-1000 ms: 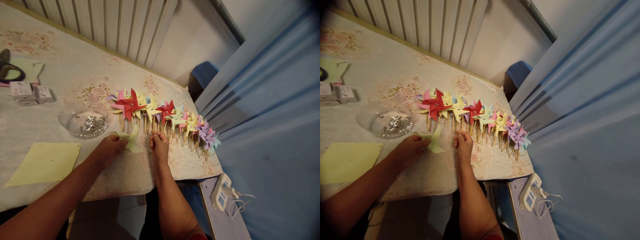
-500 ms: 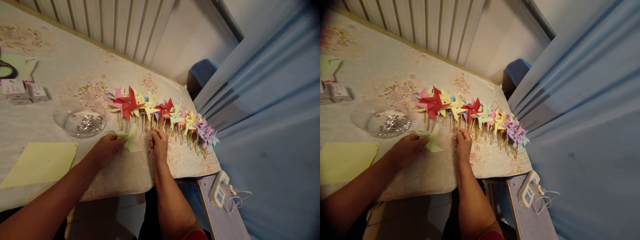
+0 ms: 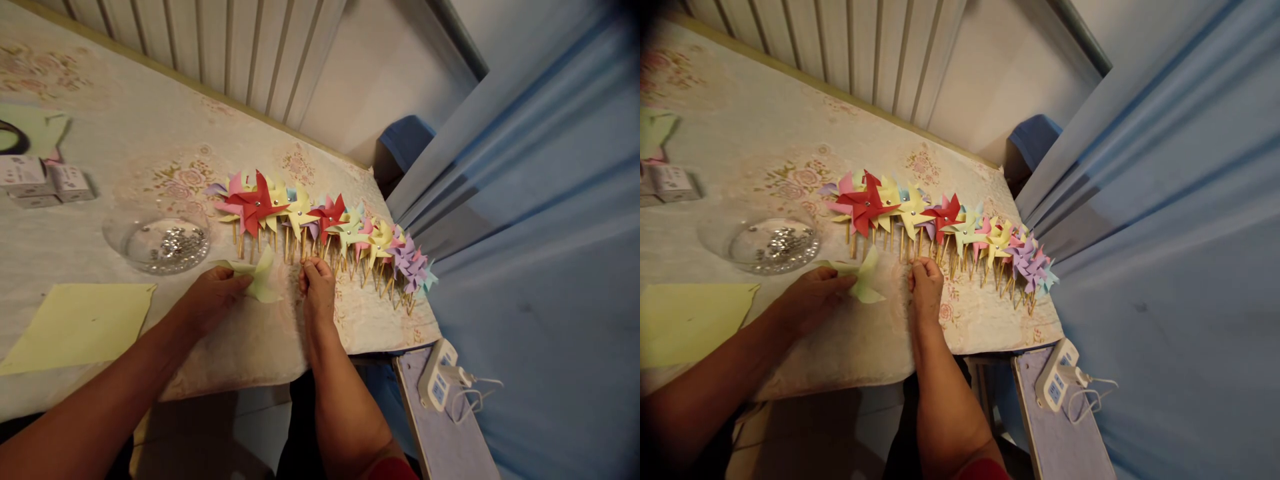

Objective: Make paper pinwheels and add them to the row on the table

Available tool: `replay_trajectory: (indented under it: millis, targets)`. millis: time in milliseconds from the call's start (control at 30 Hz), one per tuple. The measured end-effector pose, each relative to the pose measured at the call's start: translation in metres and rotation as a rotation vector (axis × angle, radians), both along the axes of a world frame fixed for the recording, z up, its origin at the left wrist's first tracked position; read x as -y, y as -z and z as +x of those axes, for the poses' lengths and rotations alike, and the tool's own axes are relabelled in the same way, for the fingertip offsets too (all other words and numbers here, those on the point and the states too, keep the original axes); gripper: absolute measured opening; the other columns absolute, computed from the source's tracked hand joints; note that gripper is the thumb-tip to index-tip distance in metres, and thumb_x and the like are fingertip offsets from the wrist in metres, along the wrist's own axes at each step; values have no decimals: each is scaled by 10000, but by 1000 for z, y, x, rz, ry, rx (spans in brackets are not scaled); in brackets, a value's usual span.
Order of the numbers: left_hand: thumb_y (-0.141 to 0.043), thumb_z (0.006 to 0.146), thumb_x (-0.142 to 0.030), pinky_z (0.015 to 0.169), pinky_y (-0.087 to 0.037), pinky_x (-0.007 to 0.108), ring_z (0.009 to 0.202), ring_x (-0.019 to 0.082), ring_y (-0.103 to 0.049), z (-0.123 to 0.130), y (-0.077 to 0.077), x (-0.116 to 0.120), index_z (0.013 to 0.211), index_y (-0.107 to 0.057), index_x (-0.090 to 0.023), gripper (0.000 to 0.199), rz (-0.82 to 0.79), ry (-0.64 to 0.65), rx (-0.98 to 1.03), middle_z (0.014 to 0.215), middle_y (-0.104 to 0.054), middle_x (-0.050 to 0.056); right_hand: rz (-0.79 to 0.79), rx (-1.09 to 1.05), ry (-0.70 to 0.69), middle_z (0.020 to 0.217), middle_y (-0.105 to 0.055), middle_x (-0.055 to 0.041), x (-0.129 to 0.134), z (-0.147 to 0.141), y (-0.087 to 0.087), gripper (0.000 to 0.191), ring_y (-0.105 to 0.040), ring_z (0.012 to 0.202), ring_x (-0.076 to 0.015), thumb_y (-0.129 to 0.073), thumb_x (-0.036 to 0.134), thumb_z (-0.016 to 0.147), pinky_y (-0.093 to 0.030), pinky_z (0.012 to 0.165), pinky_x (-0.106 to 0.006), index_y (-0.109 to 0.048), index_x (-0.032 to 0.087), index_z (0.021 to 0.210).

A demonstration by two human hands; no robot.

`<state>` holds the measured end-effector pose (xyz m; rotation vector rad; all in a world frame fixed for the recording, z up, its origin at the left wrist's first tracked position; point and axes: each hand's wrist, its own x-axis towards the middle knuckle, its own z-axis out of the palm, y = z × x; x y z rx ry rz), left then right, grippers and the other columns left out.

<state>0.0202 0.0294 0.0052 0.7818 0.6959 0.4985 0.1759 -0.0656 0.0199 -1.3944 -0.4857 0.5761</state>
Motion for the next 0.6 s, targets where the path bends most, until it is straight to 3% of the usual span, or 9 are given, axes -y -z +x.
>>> replay_trajectory:
  millis: [600]
  targets:
    - [-830,615,-288,817,-519,314,796,199,-679,-2,1,0,847,-740,-150,285,25,25,22,839,-753,48,0,-33,15,506,-415,97,-1,-3,-4,127,-282,422,-68,-602,299,766,-213,418,-220,-546,212,693]
